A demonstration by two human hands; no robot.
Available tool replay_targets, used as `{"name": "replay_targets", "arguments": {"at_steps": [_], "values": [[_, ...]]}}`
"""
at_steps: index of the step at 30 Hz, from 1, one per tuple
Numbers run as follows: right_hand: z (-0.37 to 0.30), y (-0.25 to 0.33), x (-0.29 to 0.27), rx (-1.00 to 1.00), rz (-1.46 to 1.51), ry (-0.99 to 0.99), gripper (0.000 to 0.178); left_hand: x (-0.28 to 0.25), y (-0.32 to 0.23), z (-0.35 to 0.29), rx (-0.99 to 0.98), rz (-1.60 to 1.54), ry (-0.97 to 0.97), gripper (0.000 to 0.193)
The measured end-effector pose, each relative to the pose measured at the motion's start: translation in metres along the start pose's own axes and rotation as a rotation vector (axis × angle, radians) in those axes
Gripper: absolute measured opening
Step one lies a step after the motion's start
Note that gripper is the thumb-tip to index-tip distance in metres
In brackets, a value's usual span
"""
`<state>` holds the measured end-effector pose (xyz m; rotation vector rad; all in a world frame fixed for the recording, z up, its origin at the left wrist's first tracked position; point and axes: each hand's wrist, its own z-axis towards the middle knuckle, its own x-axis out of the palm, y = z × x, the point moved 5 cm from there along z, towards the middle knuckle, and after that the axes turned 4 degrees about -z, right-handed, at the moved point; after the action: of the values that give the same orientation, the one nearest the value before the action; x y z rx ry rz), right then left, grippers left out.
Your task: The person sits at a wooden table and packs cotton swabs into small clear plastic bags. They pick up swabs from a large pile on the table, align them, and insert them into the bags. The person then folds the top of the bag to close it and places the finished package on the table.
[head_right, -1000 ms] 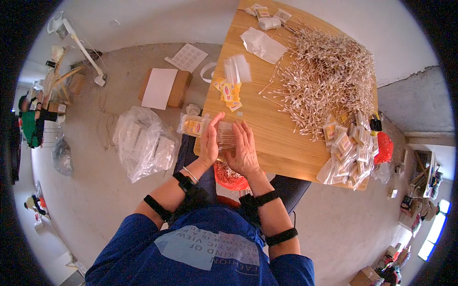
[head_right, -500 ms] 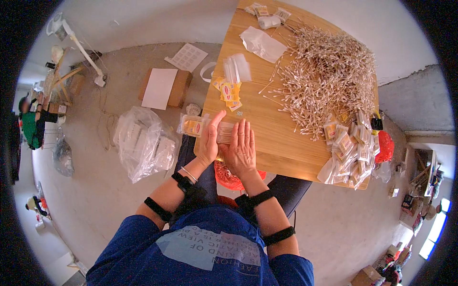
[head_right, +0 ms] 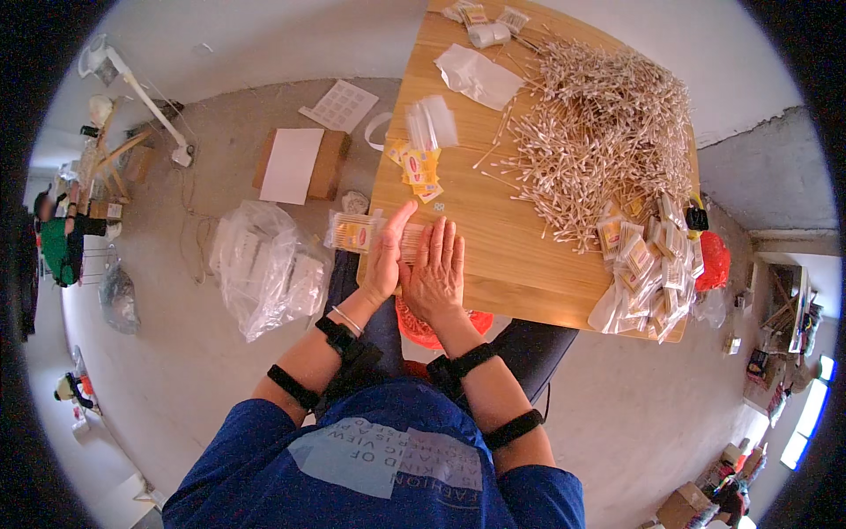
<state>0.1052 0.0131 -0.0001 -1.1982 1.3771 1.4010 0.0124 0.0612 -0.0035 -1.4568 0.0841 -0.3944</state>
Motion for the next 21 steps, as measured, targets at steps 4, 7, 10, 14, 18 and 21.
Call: {"name": "replay_targets", "arguments": {"at_steps": [4, 7, 10, 14, 18, 21], "values": [[0.0016, 0.0007, -0.0058, 0.029, 0.031, -0.006, 0.076, -0.0016, 0.0, -0.0004, -0.039, -0.043, -0.059, 0.078], [-0.0005, 0.0014, -0.0108, -0.005, 0.017, -0.049, 0.075, -0.0021, -0.0012, -0.0009, -0.04, -0.076, -0.071, 0.08], [-0.0051, 0.0029, -0.0092, -0.063, -0.026, 0.01, 0.074, -0.0014, -0.0008, -0.0016, -0.034, -0.088, -0.051, 0.08], [-0.0037, 0.0037, -0.0065, -0.094, -0.082, 0.04, 0.073, 0.0001, 0.0009, -0.0012, -0.008, -0.05, -0.002, 0.078], [0.0023, 0.0039, -0.0079, -0.076, -0.074, 0.074, 0.073, -0.0016, 0.0004, 0.0012, -0.009, -0.028, -0.029, 0.076], [0.0016, 0.0006, -0.0082, -0.058, 0.082, 0.021, 0.07, -0.0011, 0.0001, -0.0013, 0.01, 0.006, -0.102, 0.075]]}}
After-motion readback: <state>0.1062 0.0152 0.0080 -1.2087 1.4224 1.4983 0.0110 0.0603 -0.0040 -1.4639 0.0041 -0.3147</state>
